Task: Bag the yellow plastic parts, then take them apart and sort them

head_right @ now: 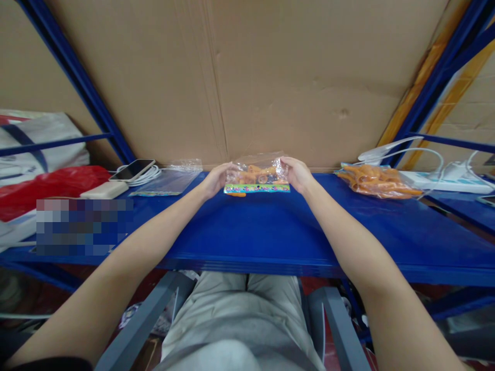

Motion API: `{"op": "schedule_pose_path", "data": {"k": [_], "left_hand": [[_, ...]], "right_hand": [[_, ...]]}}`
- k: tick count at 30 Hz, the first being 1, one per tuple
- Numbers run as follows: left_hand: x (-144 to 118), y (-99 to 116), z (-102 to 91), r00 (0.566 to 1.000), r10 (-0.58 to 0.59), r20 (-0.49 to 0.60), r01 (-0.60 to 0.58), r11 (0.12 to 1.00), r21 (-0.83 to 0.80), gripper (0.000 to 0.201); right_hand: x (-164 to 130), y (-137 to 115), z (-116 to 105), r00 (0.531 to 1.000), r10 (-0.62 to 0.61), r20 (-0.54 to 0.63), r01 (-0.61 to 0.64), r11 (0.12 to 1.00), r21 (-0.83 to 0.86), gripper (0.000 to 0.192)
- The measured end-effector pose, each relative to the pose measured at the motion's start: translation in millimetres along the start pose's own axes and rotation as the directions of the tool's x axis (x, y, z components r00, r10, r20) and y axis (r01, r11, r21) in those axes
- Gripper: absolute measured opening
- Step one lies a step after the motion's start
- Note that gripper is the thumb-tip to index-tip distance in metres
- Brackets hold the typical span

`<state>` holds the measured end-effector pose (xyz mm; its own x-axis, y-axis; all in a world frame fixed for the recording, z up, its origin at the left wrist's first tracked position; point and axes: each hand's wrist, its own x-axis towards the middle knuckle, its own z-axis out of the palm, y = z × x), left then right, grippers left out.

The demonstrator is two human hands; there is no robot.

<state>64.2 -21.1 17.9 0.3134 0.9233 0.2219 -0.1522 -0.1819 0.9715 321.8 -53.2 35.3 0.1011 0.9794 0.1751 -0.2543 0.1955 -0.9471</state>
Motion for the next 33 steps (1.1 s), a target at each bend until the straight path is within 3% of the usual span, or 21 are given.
{"op": "schedule_pose_path", "data": {"k": [4, 7, 12, 16, 19, 21, 25, 33], "left_hand": [[4, 0, -3.1, 0.98, 0.053, -0.19, -0.054, 0.999, 0.0, 0.027], [3, 2, -3.1, 0.97, 0.053, -0.239, -0.048, 0.998, 0.029, 0.017], [-3, 4, 3.5, 0.989, 0.041, -0.145, -0.033, 0.998, 0.056, 0.047], [-7, 5, 6.7, 0.994, 0.029, -0.102, -0.024, 0.998, 0.055, 0.04], [-8, 7, 7.6, 0.989, 0.038, -0.142, -0.029, 0.997, 0.065, 0.016], [-8, 8, 8.1, 0.98, 0.048, -0.191, -0.032, 0.996, 0.087, 0.01], [-7, 8, 8.3, 0.964, 0.077, -0.254, -0.047, 0.992, 0.121, 0.018], [-3, 7, 5.8, 0.962, 0.091, -0.259, -0.078, 0.995, 0.058, 0.037]], "right_hand": [[-7, 2, 3, 0.974, 0.111, 0.199, -0.103, 0.993, -0.049, 0.012], [-12, 1, 7, 0.959, 0.145, 0.242, -0.13, 0.989, -0.077, 0.014], [-12, -1, 11, 0.987, 0.106, 0.122, -0.099, 0.993, -0.063, 0.013], [-8, 1, 9, 0.996, 0.088, 0.002, -0.087, 0.993, -0.08, 0.02], [-9, 2, 9, 0.993, 0.11, 0.034, -0.106, 0.989, -0.105, 0.02], [-11, 3, 11, 0.99, 0.12, 0.068, -0.112, 0.986, -0.122, 0.017], [-13, 5, 14, 0.99, 0.116, 0.074, -0.105, 0.984, -0.145, 0.014], [-9, 9, 8, 0.986, 0.127, 0.11, -0.102, 0.973, -0.209, 0.016]]}}
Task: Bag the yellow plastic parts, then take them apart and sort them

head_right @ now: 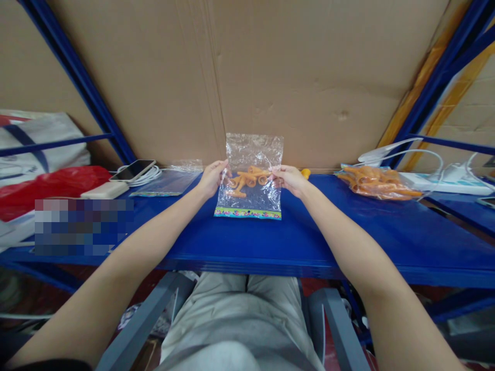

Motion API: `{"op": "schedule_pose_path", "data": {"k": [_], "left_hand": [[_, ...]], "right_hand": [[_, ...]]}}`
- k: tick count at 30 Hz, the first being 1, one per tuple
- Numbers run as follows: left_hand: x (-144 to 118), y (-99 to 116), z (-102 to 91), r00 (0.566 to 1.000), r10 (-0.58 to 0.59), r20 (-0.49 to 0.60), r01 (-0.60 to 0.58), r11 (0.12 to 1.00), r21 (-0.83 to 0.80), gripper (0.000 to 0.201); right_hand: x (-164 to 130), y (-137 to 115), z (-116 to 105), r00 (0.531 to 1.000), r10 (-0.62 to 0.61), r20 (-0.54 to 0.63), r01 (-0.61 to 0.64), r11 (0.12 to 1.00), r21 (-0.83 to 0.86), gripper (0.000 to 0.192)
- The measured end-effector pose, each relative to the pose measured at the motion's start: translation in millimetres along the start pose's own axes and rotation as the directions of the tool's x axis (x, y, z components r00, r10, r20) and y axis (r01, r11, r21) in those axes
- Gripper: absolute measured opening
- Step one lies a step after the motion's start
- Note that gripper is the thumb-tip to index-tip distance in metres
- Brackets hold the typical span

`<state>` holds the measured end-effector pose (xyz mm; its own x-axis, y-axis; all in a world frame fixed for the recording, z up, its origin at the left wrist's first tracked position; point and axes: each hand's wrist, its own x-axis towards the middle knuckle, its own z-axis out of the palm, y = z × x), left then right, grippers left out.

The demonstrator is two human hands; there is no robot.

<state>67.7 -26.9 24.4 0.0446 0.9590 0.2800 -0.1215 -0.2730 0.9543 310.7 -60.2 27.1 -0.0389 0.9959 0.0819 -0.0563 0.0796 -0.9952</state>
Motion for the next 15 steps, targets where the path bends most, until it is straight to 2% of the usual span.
{"op": "schedule_pose_path", "data": {"k": [3, 9, 15], "left_hand": [[0.9, -0.9, -0.1, 1.0, 0.022, -0.003, -0.022, 1.0, 0.019, 0.041], [3.8, -3.7, -0.6, 0.996, 0.095, -0.002, -0.095, 0.995, 0.038, 0.045], [3.3, -2.5, 0.8, 0.993, 0.097, -0.061, -0.095, 0.995, 0.027, 0.051]], "right_hand": [[-0.2, 0.8, -0.4, 0.999, 0.027, 0.041, -0.027, 1.0, -0.012, 0.014], [1.8, -1.8, 0.7, 0.996, -0.017, -0.089, 0.023, 0.998, 0.06, 0.02], [3.2, -3.0, 1.8, 0.993, -0.066, -0.103, 0.072, 0.996, 0.057, 0.018]]}}
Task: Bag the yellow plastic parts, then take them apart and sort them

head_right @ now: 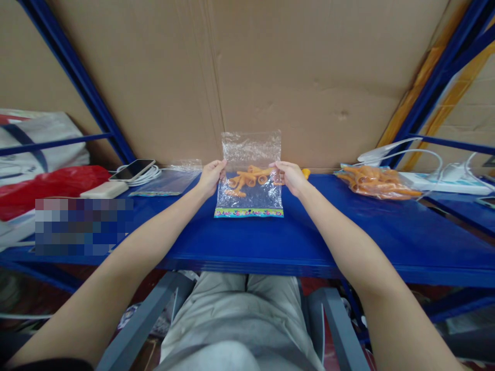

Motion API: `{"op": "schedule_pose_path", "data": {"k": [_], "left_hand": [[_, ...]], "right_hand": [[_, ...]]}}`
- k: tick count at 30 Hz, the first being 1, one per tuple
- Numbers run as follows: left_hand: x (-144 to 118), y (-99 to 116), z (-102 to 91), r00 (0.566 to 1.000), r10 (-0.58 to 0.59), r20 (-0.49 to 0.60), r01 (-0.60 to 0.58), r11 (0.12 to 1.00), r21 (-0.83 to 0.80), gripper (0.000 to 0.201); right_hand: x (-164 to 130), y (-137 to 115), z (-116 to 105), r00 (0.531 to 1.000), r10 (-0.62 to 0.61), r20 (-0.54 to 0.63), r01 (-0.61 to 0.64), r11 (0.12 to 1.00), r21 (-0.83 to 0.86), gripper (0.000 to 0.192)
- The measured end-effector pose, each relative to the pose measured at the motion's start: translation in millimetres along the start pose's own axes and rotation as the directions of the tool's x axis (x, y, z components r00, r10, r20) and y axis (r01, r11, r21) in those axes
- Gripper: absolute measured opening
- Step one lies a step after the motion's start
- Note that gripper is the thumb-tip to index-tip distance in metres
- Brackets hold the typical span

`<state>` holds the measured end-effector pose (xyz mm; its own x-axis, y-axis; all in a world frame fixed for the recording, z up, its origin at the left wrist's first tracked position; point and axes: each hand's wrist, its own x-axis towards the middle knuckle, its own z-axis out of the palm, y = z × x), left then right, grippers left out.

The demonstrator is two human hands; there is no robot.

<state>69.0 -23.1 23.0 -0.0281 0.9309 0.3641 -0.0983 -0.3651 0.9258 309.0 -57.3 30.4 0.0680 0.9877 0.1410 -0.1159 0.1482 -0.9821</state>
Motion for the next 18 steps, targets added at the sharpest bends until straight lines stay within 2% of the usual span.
{"op": "schedule_pose_path", "data": {"k": [5, 11, 18], "left_hand": [[-1.0, 2.0, 0.6, 1.0, -0.024, -0.005, 0.024, 0.999, -0.037, 0.048], [-0.3, 0.5, -1.0, 0.999, -0.035, -0.003, 0.035, 0.999, -0.019, 0.049], [2.1, 0.5, -2.6, 1.0, 0.0, -0.031, -0.001, 0.999, -0.034, 0.056]], "right_hand": [[0.5, 1.3, -2.0, 1.0, 0.017, 0.003, -0.017, 0.999, 0.028, 0.022], [-3.1, 3.7, 0.6, 0.99, 0.073, 0.121, -0.072, 0.997, -0.006, 0.018], [-4.5, 2.2, 3.0, 0.997, 0.04, 0.058, -0.041, 0.999, 0.011, 0.027]]}}
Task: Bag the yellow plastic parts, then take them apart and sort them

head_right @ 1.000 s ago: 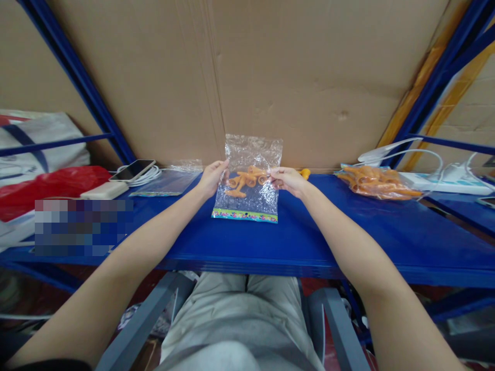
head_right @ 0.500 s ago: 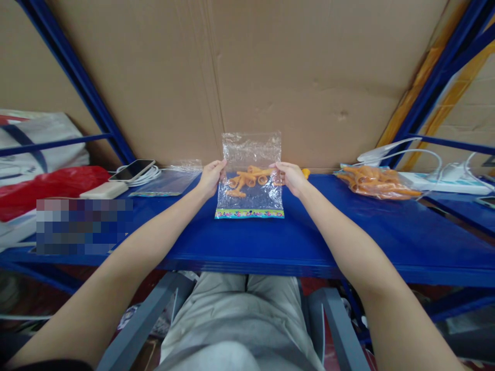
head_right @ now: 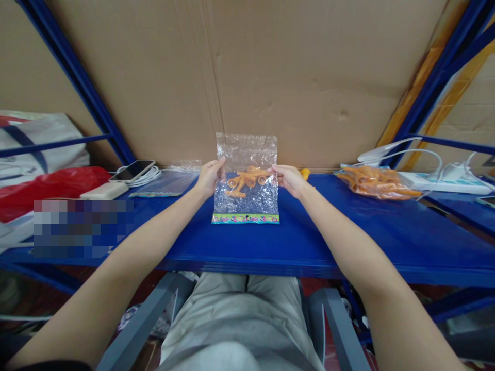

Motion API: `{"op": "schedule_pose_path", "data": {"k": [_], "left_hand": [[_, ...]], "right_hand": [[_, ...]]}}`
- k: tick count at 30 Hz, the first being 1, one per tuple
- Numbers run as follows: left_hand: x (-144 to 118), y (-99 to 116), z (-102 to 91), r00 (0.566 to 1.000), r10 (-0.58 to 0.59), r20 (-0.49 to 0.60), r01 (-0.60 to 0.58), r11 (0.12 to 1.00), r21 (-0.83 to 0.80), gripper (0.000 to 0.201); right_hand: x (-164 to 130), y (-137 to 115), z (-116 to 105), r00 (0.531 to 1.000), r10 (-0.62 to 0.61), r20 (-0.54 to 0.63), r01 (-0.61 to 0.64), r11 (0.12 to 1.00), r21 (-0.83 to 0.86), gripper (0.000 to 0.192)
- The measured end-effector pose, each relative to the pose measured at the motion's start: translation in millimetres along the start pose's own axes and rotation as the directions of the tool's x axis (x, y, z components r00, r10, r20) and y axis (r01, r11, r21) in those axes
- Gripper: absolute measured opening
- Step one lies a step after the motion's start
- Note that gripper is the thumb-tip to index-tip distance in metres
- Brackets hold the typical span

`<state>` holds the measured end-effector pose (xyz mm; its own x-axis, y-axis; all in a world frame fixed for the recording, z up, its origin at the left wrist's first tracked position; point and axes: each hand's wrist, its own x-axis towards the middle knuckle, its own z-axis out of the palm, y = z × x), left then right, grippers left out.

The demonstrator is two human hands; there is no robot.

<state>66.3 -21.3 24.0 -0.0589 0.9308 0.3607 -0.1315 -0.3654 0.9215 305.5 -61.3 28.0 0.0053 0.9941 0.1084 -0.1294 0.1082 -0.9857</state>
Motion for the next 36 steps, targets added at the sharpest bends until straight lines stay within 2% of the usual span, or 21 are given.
{"op": "schedule_pose_path", "data": {"k": [5, 9, 16, 19, 21, 23, 25, 27, 29, 32, 34, 36], "left_hand": [[1, 0, -2.5, 0.999, -0.029, 0.035, 0.03, 0.999, -0.014, 0.053], [5, -2, -4.1, 0.999, -0.039, 0.023, 0.039, 0.999, -0.015, 0.051], [8, -2, -4.0, 0.995, -0.026, -0.094, 0.028, 0.999, 0.017, 0.052], [8, -4, -5.4, 0.993, 0.041, -0.107, -0.028, 0.992, 0.125, 0.043], [7, -4, -6.6, 0.979, 0.18, -0.097, -0.154, 0.96, 0.234, 0.03], [3, -4, -6.7, 0.937, 0.347, -0.046, -0.311, 0.884, 0.349, 0.019], [-5, -4, -4.5, 0.886, 0.458, 0.066, -0.438, 0.785, 0.438, 0.028], [-15, -4, 0.2, 0.837, 0.497, 0.23, -0.54, 0.684, 0.49, 0.042], [-26, -7, 6.6, 0.757, 0.496, 0.426, -0.653, 0.559, 0.511, 0.056], [-38, -12, 16.3, 0.614, 0.413, 0.673, -0.789, 0.347, 0.507, 0.075], [-42, -16, 20.6, 0.543, 0.34, 0.768, -0.84, 0.223, 0.495, 0.081], [-43, -18, 22.4, 0.502, 0.282, 0.818, -0.865, 0.136, 0.484, 0.08]], "right_hand": [[3, 2, -5, 0.996, 0.031, 0.089, -0.028, 0.999, -0.033, 0.017], [1, 2, -4, 0.989, 0.064, 0.136, -0.056, 0.996, -0.066, 0.017], [-6, -2, 3, 0.996, 0.05, 0.072, -0.046, 0.998, -0.053, 0.026], [-2, -1, 1, 0.999, 0.003, 0.039, -0.001, 0.999, -0.043, 0.02], [1, -1, -3, 0.999, -0.033, -0.006, 0.032, 0.999, -0.026, 0.018], [5, -2, -8, 0.994, -0.061, -0.086, 0.062, 0.998, 0.008, 0.017], [7, -3, -13, 0.98, -0.084, -0.181, 0.094, 0.994, 0.048, 0.017], [9, -4, -16, 0.961, -0.104, -0.255, 0.129, 0.988, 0.08, 0.015], [9, -6, -17, 0.948, -0.114, -0.297, 0.155, 0.98, 0.121, 0.013], [8, -8, -14, 0.936, -0.091, -0.339, 0.169, 0.963, 0.208, 0.014], [8, -9, -10, 0.936, -0.08, -0.344, 0.174, 0.952, 0.252, 0.015], [8, -9, -8, 0.94, -0.095, -0.327, 0.187, 0.947, 0.262, 0.013]]}}
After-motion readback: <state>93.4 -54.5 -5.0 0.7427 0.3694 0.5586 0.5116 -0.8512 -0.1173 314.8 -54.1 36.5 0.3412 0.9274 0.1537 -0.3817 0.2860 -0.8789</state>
